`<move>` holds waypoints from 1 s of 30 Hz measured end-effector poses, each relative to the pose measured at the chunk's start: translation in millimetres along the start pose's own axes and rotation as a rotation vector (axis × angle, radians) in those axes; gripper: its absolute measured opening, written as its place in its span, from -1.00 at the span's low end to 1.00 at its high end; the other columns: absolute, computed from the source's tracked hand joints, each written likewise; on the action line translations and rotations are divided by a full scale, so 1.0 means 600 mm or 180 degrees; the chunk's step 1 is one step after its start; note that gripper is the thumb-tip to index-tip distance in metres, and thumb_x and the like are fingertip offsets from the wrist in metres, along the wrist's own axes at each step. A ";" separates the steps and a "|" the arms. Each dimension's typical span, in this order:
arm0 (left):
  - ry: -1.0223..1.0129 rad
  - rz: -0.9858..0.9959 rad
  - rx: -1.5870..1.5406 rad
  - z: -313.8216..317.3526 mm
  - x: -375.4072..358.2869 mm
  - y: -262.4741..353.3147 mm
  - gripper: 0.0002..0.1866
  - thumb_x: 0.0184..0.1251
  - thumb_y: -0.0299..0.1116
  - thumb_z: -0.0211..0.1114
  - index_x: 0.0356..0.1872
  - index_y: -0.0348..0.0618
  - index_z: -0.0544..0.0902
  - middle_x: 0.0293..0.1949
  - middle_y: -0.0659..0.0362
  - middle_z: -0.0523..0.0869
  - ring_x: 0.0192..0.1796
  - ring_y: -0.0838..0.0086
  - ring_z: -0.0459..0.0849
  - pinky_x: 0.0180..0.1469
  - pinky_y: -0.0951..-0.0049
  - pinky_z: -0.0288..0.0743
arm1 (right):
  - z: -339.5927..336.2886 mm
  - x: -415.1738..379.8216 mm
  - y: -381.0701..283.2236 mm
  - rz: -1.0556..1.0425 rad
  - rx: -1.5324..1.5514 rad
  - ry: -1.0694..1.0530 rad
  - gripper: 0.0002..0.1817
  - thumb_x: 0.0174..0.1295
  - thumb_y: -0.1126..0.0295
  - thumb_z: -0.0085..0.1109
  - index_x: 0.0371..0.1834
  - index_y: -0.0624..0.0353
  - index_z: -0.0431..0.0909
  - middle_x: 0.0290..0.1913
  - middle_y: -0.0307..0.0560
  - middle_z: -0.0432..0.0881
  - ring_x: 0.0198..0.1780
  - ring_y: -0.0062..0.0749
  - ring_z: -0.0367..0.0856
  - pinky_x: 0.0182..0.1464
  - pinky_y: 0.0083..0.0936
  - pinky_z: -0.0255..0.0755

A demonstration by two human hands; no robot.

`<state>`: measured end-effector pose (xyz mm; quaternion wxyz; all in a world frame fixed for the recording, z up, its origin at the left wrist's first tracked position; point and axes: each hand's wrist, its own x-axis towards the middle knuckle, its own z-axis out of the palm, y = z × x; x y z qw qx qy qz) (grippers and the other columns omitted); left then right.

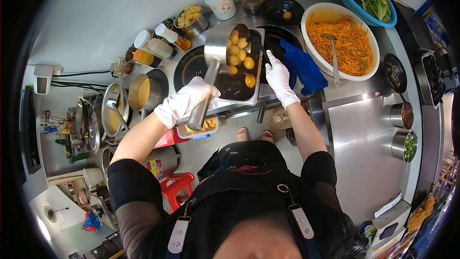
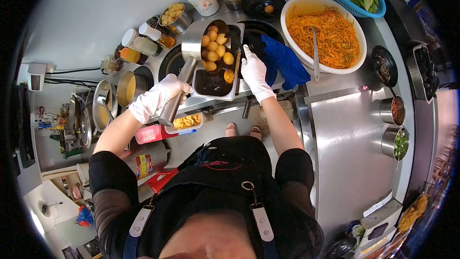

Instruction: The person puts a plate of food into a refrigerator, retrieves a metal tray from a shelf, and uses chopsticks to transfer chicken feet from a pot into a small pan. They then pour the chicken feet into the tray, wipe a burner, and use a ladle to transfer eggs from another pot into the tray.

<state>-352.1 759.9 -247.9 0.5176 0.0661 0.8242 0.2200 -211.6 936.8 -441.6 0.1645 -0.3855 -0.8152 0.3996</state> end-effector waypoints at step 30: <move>0.1518 0.0597 0.2661 0.018 0.027 -0.029 -0.56 0.09 -0.45 0.20 -0.03 -0.55 0.41 -0.20 -0.34 0.67 -0.06 -0.10 0.70 0.01 0.18 0.58 | -0.017 -0.010 0.033 -0.0297 -0.0418 -0.0302 -0.49 0.27 0.31 0.07 0.34 -0.11 0.41 -0.07 0.02 0.65 -0.16 0.01 0.66 -0.08 -0.15 0.52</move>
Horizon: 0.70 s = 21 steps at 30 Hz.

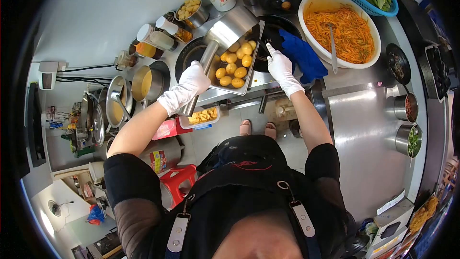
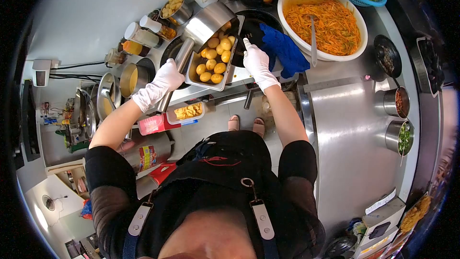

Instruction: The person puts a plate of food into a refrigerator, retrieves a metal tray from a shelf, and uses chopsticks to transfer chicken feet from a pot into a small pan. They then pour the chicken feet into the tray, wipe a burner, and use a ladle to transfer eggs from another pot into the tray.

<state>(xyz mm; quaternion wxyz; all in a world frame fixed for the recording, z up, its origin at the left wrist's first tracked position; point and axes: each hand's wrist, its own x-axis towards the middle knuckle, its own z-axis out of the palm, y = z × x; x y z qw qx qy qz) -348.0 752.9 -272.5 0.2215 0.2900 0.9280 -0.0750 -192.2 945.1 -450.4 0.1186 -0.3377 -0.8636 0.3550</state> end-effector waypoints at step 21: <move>0.0560 0.0348 0.0024 -0.054 -0.043 -0.051 -0.62 0.06 -0.46 0.19 -0.12 -0.52 0.40 -0.27 -0.36 0.66 -0.14 -0.18 0.68 -0.02 0.10 0.57 | -0.021 -0.017 -0.057 -0.0268 -0.0159 0.0261 -0.45 0.27 0.34 0.06 0.38 -0.10 0.34 -0.05 0.00 0.63 -0.19 0.00 0.65 -0.13 -0.16 0.54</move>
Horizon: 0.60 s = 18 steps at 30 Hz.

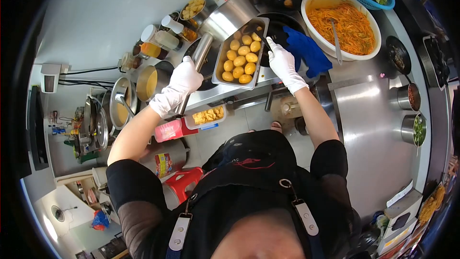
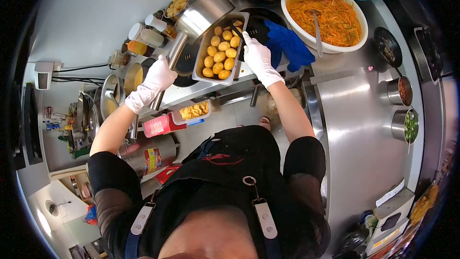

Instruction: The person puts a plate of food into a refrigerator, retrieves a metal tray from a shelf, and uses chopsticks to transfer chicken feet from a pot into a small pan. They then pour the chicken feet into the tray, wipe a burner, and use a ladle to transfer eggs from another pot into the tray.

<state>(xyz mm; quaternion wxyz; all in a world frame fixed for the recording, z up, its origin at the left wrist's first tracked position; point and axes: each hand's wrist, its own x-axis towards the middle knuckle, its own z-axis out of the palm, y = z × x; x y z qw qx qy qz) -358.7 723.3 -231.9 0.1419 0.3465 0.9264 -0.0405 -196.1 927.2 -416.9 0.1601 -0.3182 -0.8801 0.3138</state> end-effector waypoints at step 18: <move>0.0195 0.0651 -0.0278 -0.002 0.016 -0.078 -0.62 0.07 -0.43 0.23 -0.15 -0.50 0.41 -0.40 -0.27 0.66 -0.31 -0.09 0.70 -0.19 0.13 0.60 | 0.021 -0.044 -0.060 0.0228 -0.0400 0.0150 -0.45 0.29 0.35 0.01 0.39 -0.12 0.33 -0.06 0.05 0.64 -0.18 0.02 0.65 -0.11 -0.17 0.54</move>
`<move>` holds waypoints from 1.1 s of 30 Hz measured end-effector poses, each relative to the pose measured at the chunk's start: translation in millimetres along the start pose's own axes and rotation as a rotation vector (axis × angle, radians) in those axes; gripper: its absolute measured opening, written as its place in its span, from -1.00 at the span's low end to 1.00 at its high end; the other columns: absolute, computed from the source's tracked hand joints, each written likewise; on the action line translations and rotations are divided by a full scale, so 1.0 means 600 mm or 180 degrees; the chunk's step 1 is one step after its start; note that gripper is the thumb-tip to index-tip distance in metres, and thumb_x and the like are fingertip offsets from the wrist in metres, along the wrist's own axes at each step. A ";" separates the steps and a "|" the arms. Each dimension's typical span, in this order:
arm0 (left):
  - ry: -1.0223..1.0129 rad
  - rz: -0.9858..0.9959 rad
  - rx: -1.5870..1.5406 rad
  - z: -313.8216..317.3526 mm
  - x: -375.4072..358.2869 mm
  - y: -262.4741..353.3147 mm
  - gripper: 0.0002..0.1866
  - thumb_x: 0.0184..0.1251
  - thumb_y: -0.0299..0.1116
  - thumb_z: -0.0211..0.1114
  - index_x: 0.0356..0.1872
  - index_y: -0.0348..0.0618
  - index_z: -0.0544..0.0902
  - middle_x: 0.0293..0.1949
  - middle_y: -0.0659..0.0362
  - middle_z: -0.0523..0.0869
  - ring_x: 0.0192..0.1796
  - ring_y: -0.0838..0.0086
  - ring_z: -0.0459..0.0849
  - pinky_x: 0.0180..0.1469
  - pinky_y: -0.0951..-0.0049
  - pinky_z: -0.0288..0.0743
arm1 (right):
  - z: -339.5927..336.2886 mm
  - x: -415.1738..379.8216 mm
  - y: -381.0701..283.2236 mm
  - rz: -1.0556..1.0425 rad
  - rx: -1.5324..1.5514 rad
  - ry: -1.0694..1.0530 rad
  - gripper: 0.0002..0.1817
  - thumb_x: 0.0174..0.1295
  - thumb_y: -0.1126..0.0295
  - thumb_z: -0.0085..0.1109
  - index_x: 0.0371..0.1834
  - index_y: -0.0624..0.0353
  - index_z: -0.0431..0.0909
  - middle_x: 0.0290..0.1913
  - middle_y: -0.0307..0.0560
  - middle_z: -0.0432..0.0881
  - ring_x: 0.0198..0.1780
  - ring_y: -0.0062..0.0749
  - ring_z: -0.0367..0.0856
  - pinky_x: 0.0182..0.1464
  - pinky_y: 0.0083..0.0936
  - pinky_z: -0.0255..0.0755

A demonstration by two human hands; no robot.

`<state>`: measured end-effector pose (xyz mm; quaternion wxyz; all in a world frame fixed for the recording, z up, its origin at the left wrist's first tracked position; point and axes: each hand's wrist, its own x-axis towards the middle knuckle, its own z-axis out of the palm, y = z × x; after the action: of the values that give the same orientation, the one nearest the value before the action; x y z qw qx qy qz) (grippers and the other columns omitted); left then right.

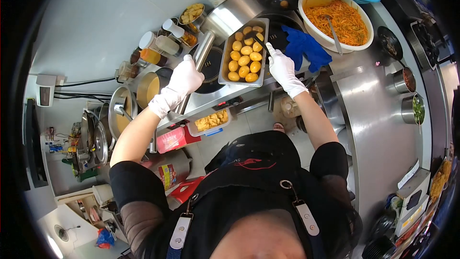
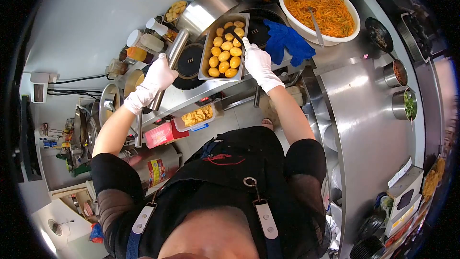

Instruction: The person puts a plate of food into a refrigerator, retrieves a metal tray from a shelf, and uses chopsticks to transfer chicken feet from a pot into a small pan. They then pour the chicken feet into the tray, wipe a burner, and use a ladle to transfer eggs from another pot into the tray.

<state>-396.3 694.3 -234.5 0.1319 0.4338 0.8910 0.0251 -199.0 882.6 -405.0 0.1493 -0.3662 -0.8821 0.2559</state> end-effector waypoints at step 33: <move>-0.1001 -0.1481 -0.4990 0.145 -0.261 -0.238 -0.66 0.08 -0.44 0.39 -0.17 -0.34 0.47 -0.61 0.15 0.57 -0.65 0.52 0.54 -0.59 0.56 0.39 | 0.083 0.021 -0.230 -0.1707 -0.0854 -0.0512 -0.37 0.23 0.44 0.04 0.44 0.11 0.24 -0.19 0.09 0.62 -0.25 -0.13 0.65 -0.24 -0.21 0.49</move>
<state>-391.4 477.5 -307.6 0.5205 0.0195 0.6533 0.5495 -308.6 791.7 -367.6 0.0914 -0.1153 -0.9822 0.1168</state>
